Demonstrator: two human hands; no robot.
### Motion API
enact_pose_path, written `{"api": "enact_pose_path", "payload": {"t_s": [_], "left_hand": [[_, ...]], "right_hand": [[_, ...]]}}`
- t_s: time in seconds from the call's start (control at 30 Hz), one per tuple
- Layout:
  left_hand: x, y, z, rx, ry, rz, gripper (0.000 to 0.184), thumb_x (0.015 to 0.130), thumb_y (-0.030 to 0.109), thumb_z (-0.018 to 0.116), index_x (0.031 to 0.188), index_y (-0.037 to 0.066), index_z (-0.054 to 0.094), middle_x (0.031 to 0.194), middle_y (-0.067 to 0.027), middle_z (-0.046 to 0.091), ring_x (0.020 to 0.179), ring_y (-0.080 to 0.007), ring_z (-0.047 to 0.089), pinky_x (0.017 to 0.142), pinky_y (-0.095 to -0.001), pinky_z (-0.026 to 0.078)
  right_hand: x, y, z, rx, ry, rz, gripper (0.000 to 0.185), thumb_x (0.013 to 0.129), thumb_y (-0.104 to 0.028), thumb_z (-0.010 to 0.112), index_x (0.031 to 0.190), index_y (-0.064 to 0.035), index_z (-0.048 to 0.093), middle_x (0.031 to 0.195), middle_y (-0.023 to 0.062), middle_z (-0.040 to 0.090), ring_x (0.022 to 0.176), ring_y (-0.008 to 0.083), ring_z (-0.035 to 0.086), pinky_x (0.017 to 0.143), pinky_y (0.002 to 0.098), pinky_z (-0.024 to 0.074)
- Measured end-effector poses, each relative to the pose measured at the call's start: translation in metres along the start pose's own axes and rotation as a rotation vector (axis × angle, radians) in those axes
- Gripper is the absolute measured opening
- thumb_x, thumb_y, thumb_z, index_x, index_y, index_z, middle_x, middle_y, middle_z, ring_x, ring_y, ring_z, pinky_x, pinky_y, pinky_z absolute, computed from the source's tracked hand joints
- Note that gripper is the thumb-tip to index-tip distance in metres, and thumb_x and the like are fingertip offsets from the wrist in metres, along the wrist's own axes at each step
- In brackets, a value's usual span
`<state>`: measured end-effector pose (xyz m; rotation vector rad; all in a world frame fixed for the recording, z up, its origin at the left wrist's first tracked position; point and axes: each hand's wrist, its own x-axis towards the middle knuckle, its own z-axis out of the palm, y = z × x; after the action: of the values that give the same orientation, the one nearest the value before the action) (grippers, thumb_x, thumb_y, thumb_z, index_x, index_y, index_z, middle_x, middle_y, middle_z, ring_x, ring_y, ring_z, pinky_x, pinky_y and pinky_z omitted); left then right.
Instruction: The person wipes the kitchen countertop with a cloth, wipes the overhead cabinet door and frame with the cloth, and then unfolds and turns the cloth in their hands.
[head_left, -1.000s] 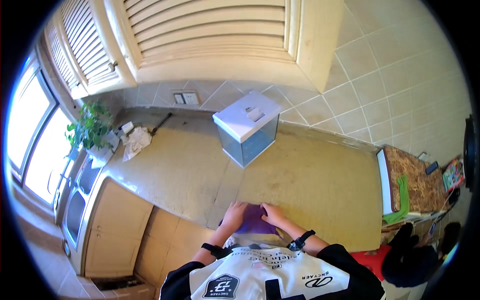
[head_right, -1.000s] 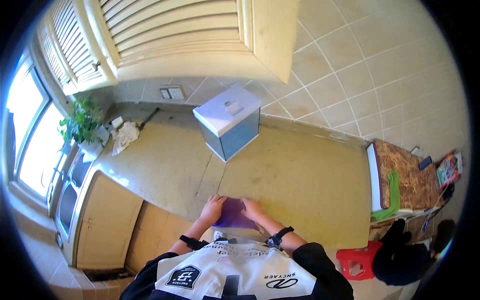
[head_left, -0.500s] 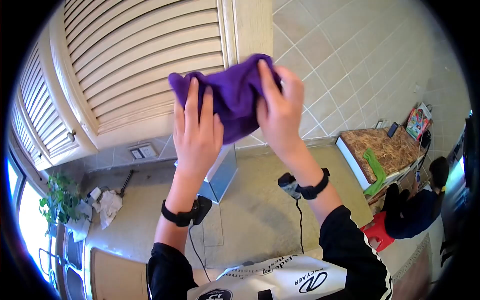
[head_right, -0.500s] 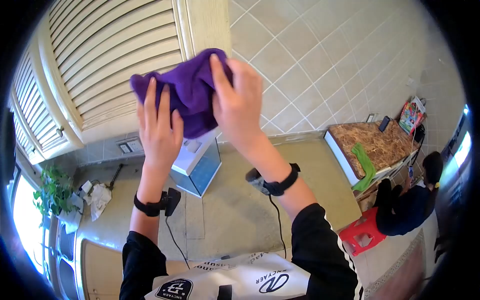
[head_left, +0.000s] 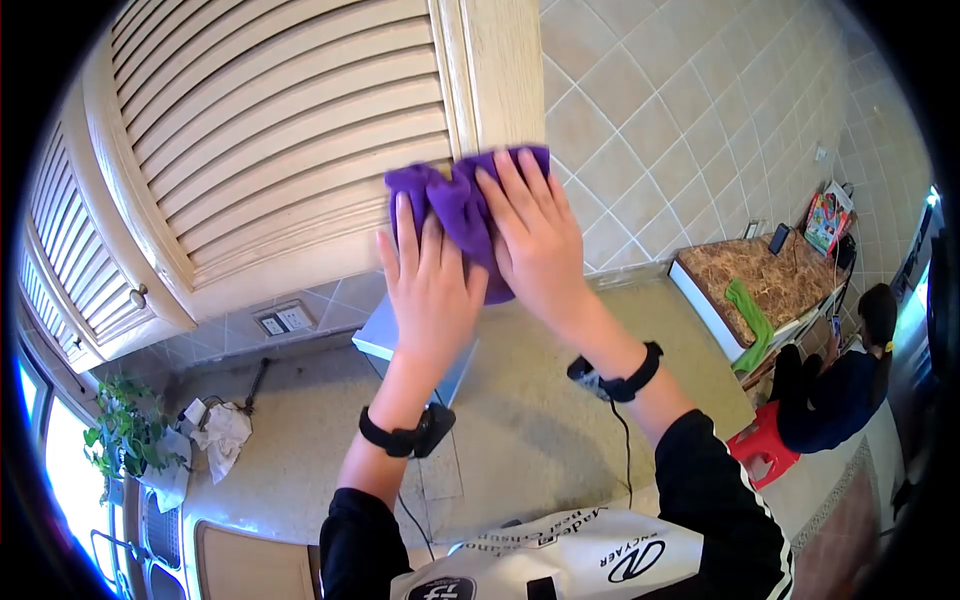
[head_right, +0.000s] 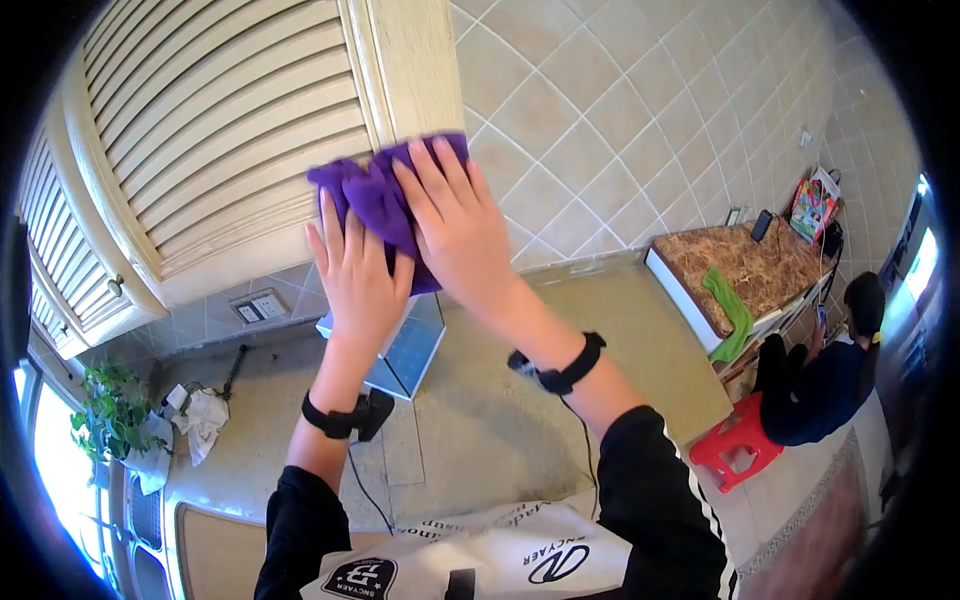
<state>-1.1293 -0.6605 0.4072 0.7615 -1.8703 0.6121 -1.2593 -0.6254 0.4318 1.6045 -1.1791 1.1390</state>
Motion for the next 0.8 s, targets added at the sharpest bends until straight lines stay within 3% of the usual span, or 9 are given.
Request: {"api": "enact_pose_path", "payload": {"t_s": [0.1,0.33,0.47,0.53,0.57,0.8], "left_hand": [[0.013,0.002,0.002,-0.004,0.048,0.019,0.055,0.074,0.021,0.057,0.124,0.001,0.048,0.125,-0.0135,0.048,0.131,-0.04,0.028,0.103,-0.0578,0.018],[-0.015,-0.001,0.018,0.023,0.031,0.01,0.057,0.072,0.021,0.058,0.126,0.003,0.049,0.121,-0.0145,0.051,0.13,-0.0405,0.03,0.103,-0.0575,0.02],[-0.003,0.006,0.008,0.061,-0.016,0.02,0.062,0.073,0.023,0.059,0.128,0.0,0.044,0.125,-0.0176,0.047,0.13,-0.0441,0.029,0.103,-0.0562,0.023],[0.001,0.009,0.01,-0.053,0.064,0.017,0.063,0.072,0.022,0.06,0.128,-0.002,0.043,0.128,-0.02,0.045,0.129,-0.0461,0.028,0.102,-0.055,0.026],[0.0,0.009,0.011,-0.053,0.065,0.013,0.062,0.072,0.02,0.06,0.127,-0.002,0.045,0.129,-0.021,0.045,0.127,-0.0473,0.03,0.1,-0.0546,0.03],[-0.004,0.006,0.009,-0.022,0.077,0.056,0.058,0.073,0.018,0.059,0.126,-0.001,0.047,0.127,-0.0209,0.047,0.125,-0.0475,0.033,0.098,-0.0552,0.032]], "right_hand": [[0.016,0.0,0.0,-0.013,0.116,-0.045,0.04,0.078,-0.005,0.056,0.118,-0.0084,0.057,0.127,0.011,0.053,0.121,0.0281,0.047,0.097,0.045,0.0364],[-0.037,0.002,0.006,-0.112,-0.024,-0.029,0.039,0.079,-0.015,0.053,0.117,-0.009,0.057,0.127,0.0099,0.053,0.121,0.0264,0.047,0.099,0.0437,0.0344],[0.005,-0.001,0.003,-0.052,0.057,-0.033,0.038,0.08,-0.016,0.052,0.117,-0.0089,0.057,0.124,0.0097,0.055,0.12,0.0257,0.047,0.1,0.0428,0.0328],[0.016,-0.003,0.007,-0.078,0.131,-0.046,0.038,0.08,-0.016,0.051,0.117,-0.0083,0.057,0.124,0.0095,0.055,0.12,0.0257,0.047,0.101,0.0417,0.0314],[0.012,-0.003,0.007,-0.061,0.119,-0.031,0.038,0.08,-0.016,0.051,0.117,-0.0086,0.057,0.125,0.009,0.055,0.121,0.0252,0.047,0.102,0.0426,0.03],[-0.023,-0.001,0.005,-0.069,0.037,0.009,0.038,0.079,-0.016,0.052,0.116,-0.0105,0.058,0.125,0.0082,0.055,0.122,0.0241,0.046,0.102,0.0451,0.0286]]}}
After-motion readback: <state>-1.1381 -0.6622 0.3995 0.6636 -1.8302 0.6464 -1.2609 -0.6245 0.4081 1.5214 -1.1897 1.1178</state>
